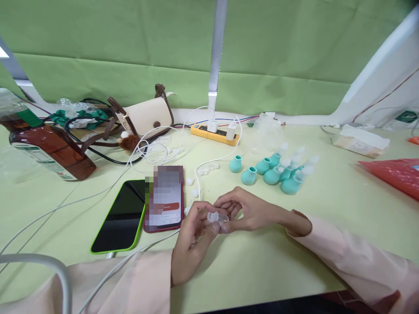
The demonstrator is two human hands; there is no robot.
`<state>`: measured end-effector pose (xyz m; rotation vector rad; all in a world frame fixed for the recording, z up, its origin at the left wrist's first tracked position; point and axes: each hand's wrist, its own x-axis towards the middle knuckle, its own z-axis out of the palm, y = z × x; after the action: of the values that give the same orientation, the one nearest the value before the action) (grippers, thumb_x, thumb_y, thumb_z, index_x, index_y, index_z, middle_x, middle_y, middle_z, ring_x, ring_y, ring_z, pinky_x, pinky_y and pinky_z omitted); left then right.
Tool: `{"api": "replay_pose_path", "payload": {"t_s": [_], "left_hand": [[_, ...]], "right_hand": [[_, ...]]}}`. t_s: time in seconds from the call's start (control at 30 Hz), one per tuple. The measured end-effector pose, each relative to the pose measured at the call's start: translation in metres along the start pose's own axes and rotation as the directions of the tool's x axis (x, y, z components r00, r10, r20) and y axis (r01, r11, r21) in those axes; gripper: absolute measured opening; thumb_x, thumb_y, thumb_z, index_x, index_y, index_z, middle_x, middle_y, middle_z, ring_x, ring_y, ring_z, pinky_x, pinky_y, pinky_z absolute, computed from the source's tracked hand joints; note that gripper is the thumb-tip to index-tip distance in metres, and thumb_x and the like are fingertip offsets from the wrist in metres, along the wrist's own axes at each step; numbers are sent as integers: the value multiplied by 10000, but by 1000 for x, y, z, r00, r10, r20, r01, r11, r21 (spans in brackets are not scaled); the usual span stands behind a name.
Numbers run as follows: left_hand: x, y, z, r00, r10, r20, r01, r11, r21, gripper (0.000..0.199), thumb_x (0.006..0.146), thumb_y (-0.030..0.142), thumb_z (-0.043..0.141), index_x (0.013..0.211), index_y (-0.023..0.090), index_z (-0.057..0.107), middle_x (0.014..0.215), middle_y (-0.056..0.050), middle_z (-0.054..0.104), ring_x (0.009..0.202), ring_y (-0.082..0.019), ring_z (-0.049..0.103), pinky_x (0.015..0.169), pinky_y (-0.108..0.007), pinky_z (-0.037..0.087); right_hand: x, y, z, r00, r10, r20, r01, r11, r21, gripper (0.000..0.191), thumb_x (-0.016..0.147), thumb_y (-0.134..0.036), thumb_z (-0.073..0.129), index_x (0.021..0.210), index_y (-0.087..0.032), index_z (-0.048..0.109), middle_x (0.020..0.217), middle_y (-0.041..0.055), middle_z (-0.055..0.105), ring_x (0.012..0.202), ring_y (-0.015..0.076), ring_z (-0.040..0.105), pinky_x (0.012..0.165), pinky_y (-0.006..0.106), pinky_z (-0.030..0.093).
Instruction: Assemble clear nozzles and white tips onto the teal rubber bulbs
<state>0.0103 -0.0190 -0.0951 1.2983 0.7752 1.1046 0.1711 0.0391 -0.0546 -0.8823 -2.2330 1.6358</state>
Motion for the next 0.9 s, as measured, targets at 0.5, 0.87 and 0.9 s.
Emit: {"api": "replay_pose_path", "payload": {"t_s": [0.5, 0.87, 0.9], "left_hand": [[7, 2, 3, 995, -71, -74, 63, 993, -97, 222, 771, 208, 563, 882, 220, 371, 816, 1, 603, 769, -138, 571, 646, -235, 438], [5, 0, 3, 993, -113, -44, 115, 992, 53, 242, 774, 212, 556, 866, 232, 332, 642, 59, 562, 572, -81, 500, 508, -176, 334], [4, -1, 3, 993, -116, -33, 117, 992, 54, 240, 779, 212, 550, 879, 234, 334, 651, 55, 568, 578, -82, 504, 518, -177, 344]], "right_hand": [[3, 10, -3, 998, 65, -9, -64, 991, 120, 405, 625, -308, 668, 988, -138, 610, 676, 1, 581, 558, 76, 510, 516, 191, 419], [1, 8, -7, 995, 33, 95, -33, 999, -7, 431, 580, -296, 698, 974, -150, 600, 745, 21, 640, 676, 136, 605, 596, 220, 479], [-1, 5, -9, 994, 21, 109, -16, 999, -48, 419, 594, -297, 689, 976, -151, 599, 759, 25, 647, 688, 140, 611, 608, 224, 485]]}}
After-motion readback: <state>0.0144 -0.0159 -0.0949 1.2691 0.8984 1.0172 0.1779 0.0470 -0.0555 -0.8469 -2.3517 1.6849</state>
